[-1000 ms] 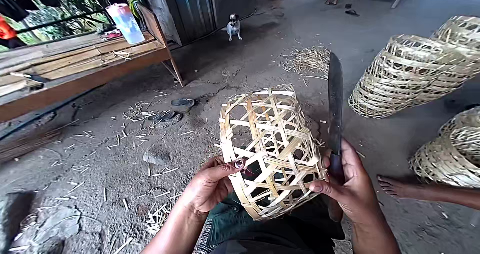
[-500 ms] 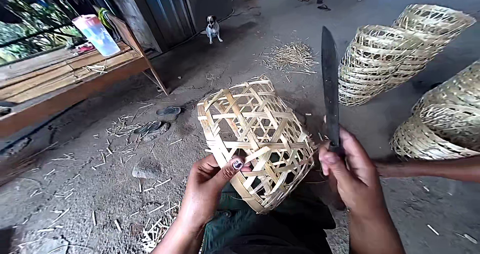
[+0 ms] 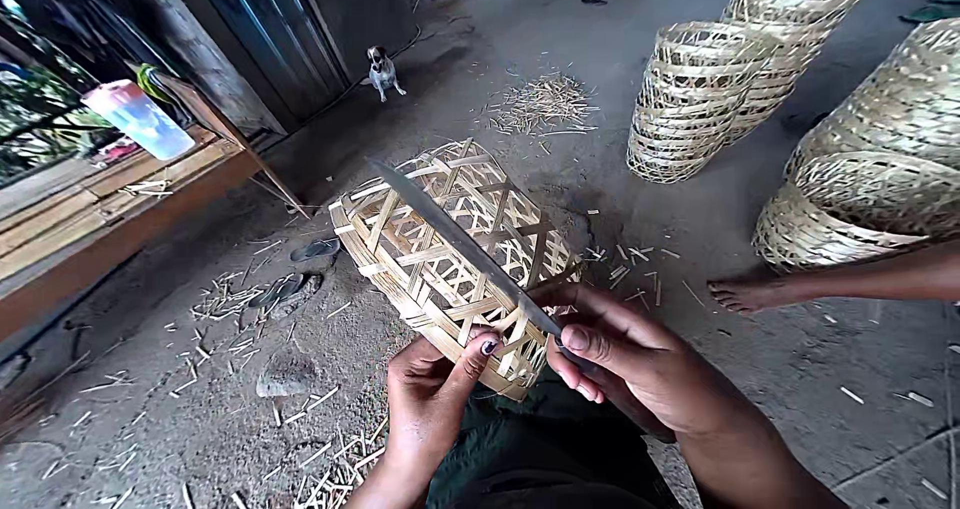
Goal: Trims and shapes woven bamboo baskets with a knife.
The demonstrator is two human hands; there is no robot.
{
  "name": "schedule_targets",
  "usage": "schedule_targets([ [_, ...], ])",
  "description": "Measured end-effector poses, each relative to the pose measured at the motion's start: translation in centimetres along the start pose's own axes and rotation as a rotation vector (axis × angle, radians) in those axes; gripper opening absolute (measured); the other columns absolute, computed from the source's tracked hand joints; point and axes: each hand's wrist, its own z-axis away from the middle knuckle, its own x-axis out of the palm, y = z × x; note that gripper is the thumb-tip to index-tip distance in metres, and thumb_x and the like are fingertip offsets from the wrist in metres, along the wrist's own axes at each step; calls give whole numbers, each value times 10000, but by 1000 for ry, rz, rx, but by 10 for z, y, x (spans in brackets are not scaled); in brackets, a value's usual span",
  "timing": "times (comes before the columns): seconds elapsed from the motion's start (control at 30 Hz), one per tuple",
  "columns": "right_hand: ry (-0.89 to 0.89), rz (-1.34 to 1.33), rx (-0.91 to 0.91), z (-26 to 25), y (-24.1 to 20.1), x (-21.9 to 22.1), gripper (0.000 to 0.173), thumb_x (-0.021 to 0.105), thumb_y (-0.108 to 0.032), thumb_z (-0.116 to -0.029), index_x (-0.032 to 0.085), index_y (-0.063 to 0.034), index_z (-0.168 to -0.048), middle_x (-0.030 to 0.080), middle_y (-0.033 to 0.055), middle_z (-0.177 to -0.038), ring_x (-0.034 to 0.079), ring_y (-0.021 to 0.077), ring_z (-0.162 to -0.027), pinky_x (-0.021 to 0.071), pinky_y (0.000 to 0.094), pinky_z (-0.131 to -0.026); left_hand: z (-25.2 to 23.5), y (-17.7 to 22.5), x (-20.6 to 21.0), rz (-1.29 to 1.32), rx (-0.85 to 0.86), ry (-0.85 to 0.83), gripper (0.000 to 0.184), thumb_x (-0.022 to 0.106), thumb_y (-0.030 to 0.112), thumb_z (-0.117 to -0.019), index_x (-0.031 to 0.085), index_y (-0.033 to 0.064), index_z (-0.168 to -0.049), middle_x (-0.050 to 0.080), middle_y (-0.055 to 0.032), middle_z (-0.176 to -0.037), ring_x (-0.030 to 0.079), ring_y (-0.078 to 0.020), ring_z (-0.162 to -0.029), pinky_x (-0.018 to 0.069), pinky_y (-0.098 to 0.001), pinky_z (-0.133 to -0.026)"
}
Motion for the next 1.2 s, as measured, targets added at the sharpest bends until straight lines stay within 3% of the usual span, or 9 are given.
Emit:
schedule_targets([
  [0.17, 220, 325, -202, 4, 12, 15, 310, 555, -207, -1072, 594, -16, -1314, 650, 27, -842, 592, 51, -661, 498, 169, -553, -1, -1, 6, -70, 31, 22, 83, 701, 50, -956, 740, 14, -1020, 768, -86, -996, 747, -162, -889, 638, -313, -818],
  [0.3, 386, 1038, -455, 8, 24, 28, 334, 571, -298, -1068, 679, -94, -1309, 747, 51, -1055, 702, 96, -912, 586, 278, -795, 0, 1, 11, -82, 65, 55, 65, 725, 55, -938, 748, 52, -998, 773, -40, -971, 746, -127, -876, 638, -302, -821],
  [0.5, 537, 1493, -462, 1, 12, -3, 339, 554, -284, -1065, 646, -316, -1391, 709, 89, -908, 684, 246, -747, 560, 436, -615, -3, 11, -13, -5, -33, -39, 73, 702, 49, -952, 745, 22, -1004, 770, -74, -972, 745, -148, -880, 634, -317, -829],
  [0.6, 701, 1333, -226, 6, -19, -51, 463, 476, -318, -1094, 472, -210, -1544, 701, 167, -985, 676, 314, -761, 555, 550, -647, -6, 14, -49, -13, -207, -137, 93, 733, 120, -941, 758, 43, -987, 768, -53, -945, 742, -134, -848, 634, -306, -800],
  [0.8, 673, 627, -277, 7, 12, -41, 600, 543, -394, -1052, 347, -149, -1564, 595, -43, -899, 574, 60, -659, 523, 227, -563, -3, 0, -36, -398, -288, 15, 103, 733, 184, -871, 687, 93, -864, 680, 42, -675, 652, -58, -577, 567, -258, -531],
  [0.9, 576, 549, -359, 5, 33, -25, 987, 733, -473, -919, 171, -42, -1606, 601, -27, -1039, 600, 55, -800, 539, 210, -659, -7, 8, -44, -85, -275, -96, 182, 753, 109, -899, 674, 23, -1038, 738, -14, -870, 708, -99, -745, 614, -283, -685],
  [1.0, 539, 466, -370, 4, 45, -19, 1153, 827, -405, -847, 80, 53, -1596, 541, 96, -1302, 600, 90, -1019, 531, 208, -875, -11, 20, -65, 366, -315, -291, 699, 788, 252, -910, 438, -17, -1451, 647, -152, -1309, 683, -250, -1121, 582, -407, -978],
  [1.1, 557, 485, -335, 3, 45, -20, 1127, 818, -430, -854, 122, 78, -1582, 481, 131, -1471, 573, 101, -1211, 497, 225, -1021, -11, 33, -64, 377, -334, -179, 408, 651, 221, -1010, 575, 21, -1357, 729, -104, -1126, 727, -180, -983, 618, -334, -858],
  [1.2, 633, 639, -356, -6, 33, -20, 966, 748, -405, -924, 204, 83, -1555, 594, 40, -1167, 622, 40, -880, 552, 178, -693, -15, 38, -43, 194, -209, -49, 270, 612, 55, -1012, 619, -27, -1269, 751, -90, -1000, 735, -162, -894, 629, -317, -797],
])
